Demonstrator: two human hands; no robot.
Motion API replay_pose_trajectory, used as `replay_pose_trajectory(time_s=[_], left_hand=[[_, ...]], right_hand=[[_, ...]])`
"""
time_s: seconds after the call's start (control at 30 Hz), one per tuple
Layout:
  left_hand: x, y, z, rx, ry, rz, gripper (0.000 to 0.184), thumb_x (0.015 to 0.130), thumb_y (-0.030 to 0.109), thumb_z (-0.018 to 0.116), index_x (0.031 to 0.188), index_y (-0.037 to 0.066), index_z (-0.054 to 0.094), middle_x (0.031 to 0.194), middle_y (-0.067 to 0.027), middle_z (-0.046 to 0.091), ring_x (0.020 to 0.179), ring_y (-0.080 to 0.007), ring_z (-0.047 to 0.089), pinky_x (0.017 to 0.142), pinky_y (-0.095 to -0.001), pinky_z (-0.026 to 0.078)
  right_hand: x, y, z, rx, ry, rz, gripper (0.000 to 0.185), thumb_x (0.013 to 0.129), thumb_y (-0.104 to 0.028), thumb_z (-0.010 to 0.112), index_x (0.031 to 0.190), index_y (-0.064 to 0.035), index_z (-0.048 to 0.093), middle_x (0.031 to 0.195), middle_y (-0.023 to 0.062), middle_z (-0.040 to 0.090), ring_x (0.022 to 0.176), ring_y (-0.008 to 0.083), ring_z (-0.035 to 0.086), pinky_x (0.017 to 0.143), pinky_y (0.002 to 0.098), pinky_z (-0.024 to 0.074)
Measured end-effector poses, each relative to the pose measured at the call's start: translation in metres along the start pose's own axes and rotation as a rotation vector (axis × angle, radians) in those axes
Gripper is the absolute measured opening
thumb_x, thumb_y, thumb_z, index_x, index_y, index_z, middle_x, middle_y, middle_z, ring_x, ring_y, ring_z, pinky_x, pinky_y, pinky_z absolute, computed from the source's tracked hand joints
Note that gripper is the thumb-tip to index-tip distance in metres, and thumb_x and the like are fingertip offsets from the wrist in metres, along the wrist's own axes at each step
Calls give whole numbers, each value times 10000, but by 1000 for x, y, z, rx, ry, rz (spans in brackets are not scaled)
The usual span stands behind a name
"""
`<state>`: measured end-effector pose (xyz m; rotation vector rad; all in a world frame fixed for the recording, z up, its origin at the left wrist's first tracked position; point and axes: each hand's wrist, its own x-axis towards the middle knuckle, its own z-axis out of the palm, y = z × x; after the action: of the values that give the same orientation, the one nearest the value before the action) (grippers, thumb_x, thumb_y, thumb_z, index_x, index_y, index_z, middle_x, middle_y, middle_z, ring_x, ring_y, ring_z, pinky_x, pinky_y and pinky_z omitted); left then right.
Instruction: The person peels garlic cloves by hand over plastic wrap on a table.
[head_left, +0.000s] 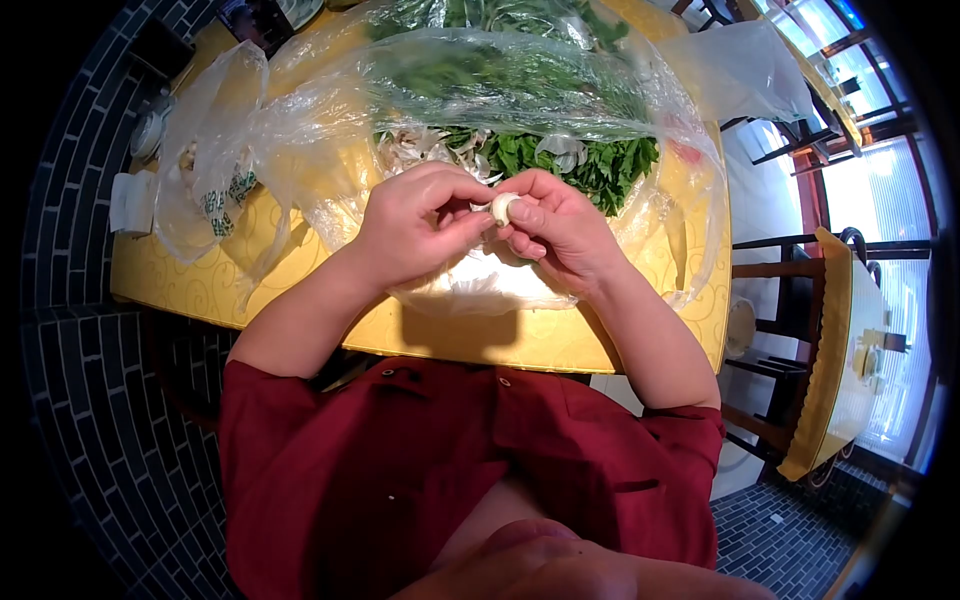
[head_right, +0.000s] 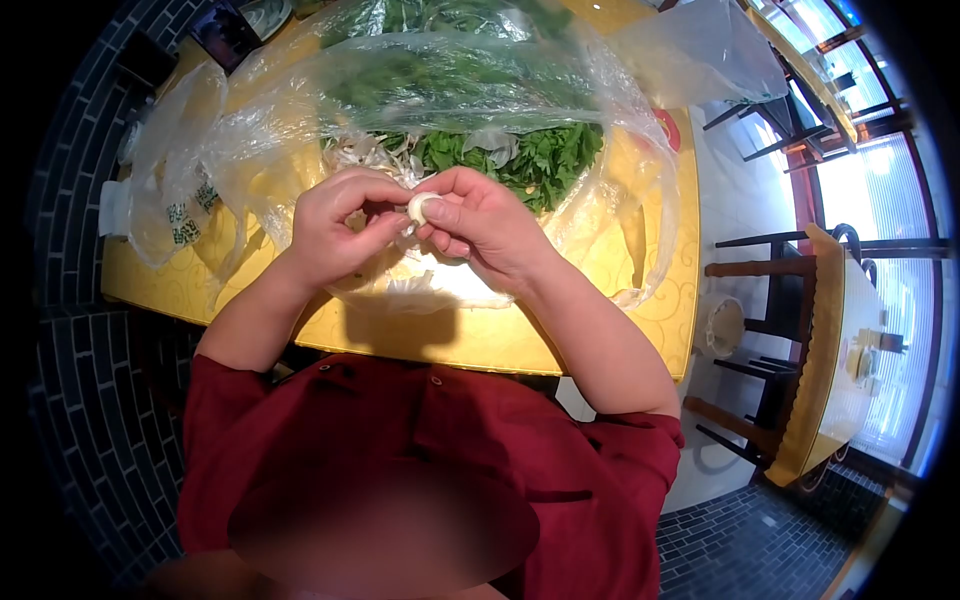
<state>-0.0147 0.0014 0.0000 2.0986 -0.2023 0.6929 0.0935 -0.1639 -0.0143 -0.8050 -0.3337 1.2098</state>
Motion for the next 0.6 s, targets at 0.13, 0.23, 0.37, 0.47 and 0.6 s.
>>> replay_pose_trajectory(time_s=[0.13, 0.23, 0.37, 0.47, 0.6], left_hand=[[0, -1, -1, -22, -13, -31, 171, 712, 56, 723, 872, 36, 666, 772, -66, 632, 610, -121, 569, 527, -234, 455], [0, -2, -1, -101, -34, -95, 161, 721, 56, 722, 873, 31, 674, 781, -65, 639, 634, -121, 588, 549, -234, 470], [-1, -1, -2, -172, -48, -167, 164, 729, 52, 719, 886, 26, 682, 790, -67, 644, 659, -117, 601, 567, -229, 481], [-2, -3, -1, -226, -48, -193, 167, 733, 54, 718, 894, 24, 682, 797, -66, 646, 662, -109, 601, 571, -226, 481], [-2, -5, -1, -186, -54, -175, 165, 738, 60, 716, 895, 22, 680, 802, -62, 644, 664, -99, 597, 572, -221, 479]], right_hand=[[0, 1, 0, 13, 2, 14, 195, 869, -84, 611, 1012, 1, 510, 789, 90, 600, 588, 69, 509, 489, 166, 387], [0, 0, -1, 20, -5, 23, 195, 869, -83, 612, 1011, 3, 510, 785, 92, 600, 587, 69, 512, 482, 160, 384], [0, 0, 0, 22, -8, 30, 197, 868, -83, 614, 1010, 7, 512, 781, 96, 602, 588, 69, 516, 474, 156, 382], [0, -1, -2, 28, -31, 36, 197, 867, -83, 615, 1009, 6, 513, 784, 99, 604, 589, 68, 518, 476, 155, 384], [0, 0, -1, 15, -11, 26, 203, 865, -86, 620, 1012, 4, 513, 786, 101, 606, 593, 68, 523, 482, 157, 388]])
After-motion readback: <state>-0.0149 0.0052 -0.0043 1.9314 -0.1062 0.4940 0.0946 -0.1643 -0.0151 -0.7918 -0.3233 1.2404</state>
